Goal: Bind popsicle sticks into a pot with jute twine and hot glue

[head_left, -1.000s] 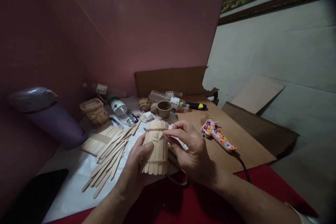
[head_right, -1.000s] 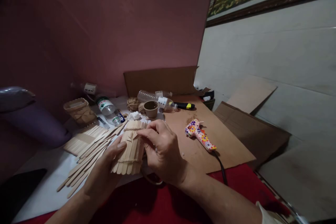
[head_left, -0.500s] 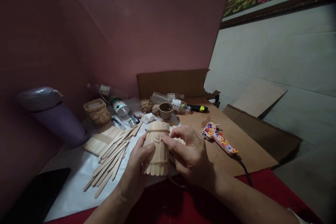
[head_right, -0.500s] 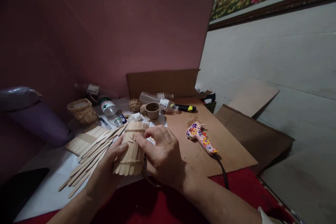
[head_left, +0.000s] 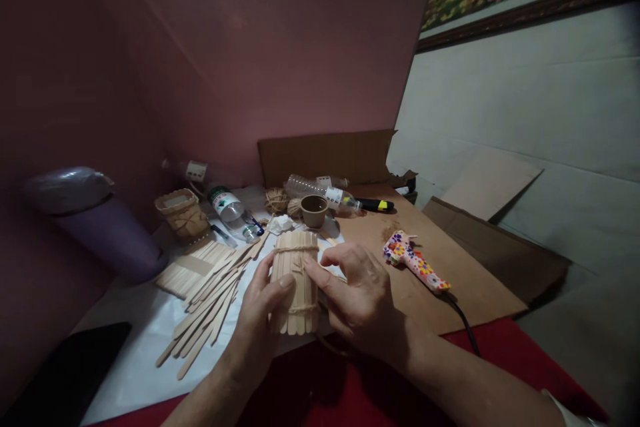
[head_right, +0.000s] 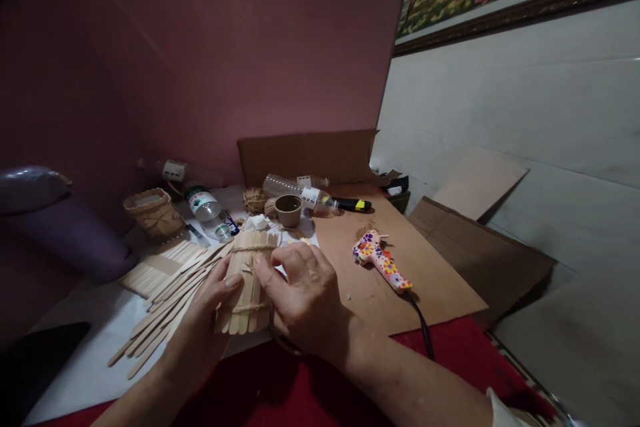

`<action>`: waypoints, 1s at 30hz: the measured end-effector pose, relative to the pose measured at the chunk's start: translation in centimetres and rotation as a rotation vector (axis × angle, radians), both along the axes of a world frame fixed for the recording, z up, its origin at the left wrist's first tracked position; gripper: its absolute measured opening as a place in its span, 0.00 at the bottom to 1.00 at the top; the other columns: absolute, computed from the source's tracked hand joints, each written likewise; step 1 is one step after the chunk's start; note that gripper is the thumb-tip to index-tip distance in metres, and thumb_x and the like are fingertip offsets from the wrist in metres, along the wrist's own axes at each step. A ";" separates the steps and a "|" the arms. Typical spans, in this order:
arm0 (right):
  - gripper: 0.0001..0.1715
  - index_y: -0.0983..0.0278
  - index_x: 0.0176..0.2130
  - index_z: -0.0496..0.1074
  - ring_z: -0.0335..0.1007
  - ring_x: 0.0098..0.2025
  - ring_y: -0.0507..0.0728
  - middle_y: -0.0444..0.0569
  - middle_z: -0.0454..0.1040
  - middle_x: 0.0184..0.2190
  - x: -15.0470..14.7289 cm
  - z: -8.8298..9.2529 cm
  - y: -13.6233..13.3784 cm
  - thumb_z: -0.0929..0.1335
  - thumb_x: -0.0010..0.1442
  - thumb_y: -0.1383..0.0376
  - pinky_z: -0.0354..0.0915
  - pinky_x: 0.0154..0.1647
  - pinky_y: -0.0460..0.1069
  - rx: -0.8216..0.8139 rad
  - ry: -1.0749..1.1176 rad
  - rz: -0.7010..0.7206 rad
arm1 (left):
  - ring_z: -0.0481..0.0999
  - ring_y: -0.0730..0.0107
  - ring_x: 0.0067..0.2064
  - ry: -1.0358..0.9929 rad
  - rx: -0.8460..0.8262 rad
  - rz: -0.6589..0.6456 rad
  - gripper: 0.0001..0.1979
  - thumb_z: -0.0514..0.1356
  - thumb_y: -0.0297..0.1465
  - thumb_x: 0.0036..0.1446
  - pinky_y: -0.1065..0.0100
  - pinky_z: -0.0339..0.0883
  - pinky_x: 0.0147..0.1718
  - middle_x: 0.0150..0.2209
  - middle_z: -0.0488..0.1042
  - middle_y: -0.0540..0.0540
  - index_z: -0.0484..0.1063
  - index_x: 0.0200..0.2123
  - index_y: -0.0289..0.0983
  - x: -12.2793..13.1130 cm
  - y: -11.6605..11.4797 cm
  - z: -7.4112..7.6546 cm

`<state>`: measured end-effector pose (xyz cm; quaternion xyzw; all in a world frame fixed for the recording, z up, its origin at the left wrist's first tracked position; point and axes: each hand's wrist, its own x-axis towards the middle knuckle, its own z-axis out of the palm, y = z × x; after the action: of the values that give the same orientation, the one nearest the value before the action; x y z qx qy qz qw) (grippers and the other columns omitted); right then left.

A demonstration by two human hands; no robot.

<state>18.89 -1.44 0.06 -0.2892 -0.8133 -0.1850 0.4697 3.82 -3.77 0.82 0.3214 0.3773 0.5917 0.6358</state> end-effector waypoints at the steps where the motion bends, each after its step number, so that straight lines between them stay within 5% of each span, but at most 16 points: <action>1: 0.18 0.71 0.47 0.75 0.66 0.37 0.61 0.57 0.73 0.34 0.0 0.0 0.0 0.61 0.61 0.72 0.67 0.35 0.55 0.014 -0.012 -0.010 | 0.79 0.57 0.40 0.001 0.001 0.007 0.27 0.64 0.34 0.49 0.61 0.73 0.39 0.42 0.78 0.43 0.68 0.54 0.38 0.0 0.0 0.0; 30: 0.23 0.71 0.53 0.71 0.68 0.41 0.62 0.57 0.74 0.36 0.0 -0.4 -0.2 0.60 0.61 0.72 0.69 0.39 0.57 0.030 -0.055 -0.002 | 0.77 0.52 0.48 0.105 0.080 0.122 0.30 0.68 0.33 0.43 0.63 0.70 0.45 0.44 0.79 0.42 0.69 0.52 0.37 -0.1 0.4 0.4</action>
<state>18.90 -1.61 -0.34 -0.2778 -0.8228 -0.2053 0.4513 3.69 -3.33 1.19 0.3538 0.4049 0.6262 0.5646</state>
